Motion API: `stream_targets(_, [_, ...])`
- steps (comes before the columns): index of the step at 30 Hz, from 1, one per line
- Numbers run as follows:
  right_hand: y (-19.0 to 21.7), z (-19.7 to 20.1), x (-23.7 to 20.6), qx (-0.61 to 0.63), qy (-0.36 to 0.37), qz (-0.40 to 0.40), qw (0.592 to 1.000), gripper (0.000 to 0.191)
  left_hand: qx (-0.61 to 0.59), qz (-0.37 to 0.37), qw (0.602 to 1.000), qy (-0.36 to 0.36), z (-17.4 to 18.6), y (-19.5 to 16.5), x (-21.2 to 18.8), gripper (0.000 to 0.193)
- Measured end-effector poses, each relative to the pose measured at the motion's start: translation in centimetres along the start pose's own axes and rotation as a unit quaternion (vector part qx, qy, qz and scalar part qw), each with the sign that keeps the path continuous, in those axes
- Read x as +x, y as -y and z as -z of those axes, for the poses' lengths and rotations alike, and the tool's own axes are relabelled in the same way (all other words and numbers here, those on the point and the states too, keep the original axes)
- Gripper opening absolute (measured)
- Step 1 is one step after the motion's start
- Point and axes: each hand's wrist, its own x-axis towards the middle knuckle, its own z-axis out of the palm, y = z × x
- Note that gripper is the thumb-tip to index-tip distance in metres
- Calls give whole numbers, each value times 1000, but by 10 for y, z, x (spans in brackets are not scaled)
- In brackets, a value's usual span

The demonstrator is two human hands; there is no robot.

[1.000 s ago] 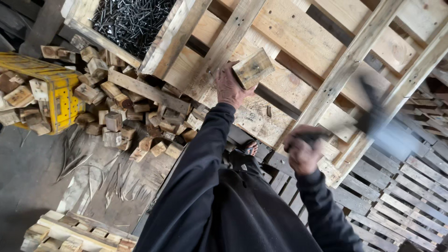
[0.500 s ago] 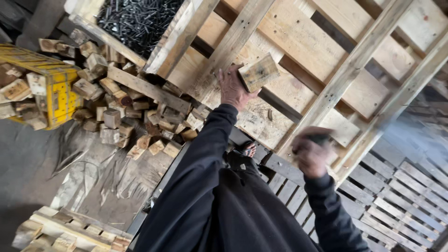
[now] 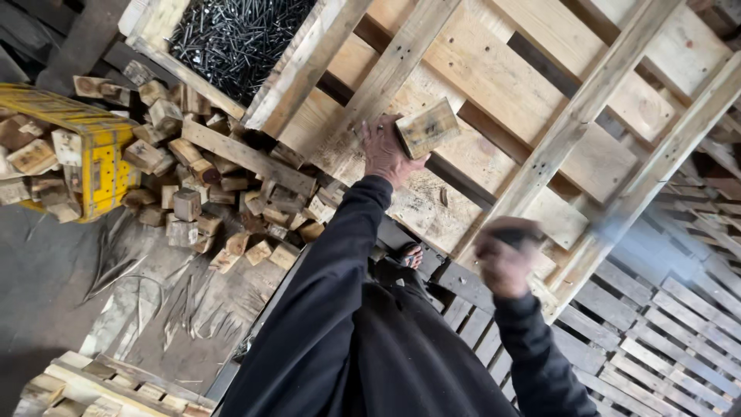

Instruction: The person assembles a wooden pallet by placing small wooden blocks and planks, then securing them with nails using a hammer. They repeatedly pick up blocks, position them, and hammer nails to fasten the pieces together.

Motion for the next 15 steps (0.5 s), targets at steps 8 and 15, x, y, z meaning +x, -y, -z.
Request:
stream_targets(8, [21, 32, -32, 24, 17, -62, 998, 24, -77, 34, 987, 134, 12, -7, 9, 89])
stream_targets(15, [-11, 1, -14, 201, 19, -53, 978, 48, 83, -29, 996, 31, 10, -3, 9, 99])
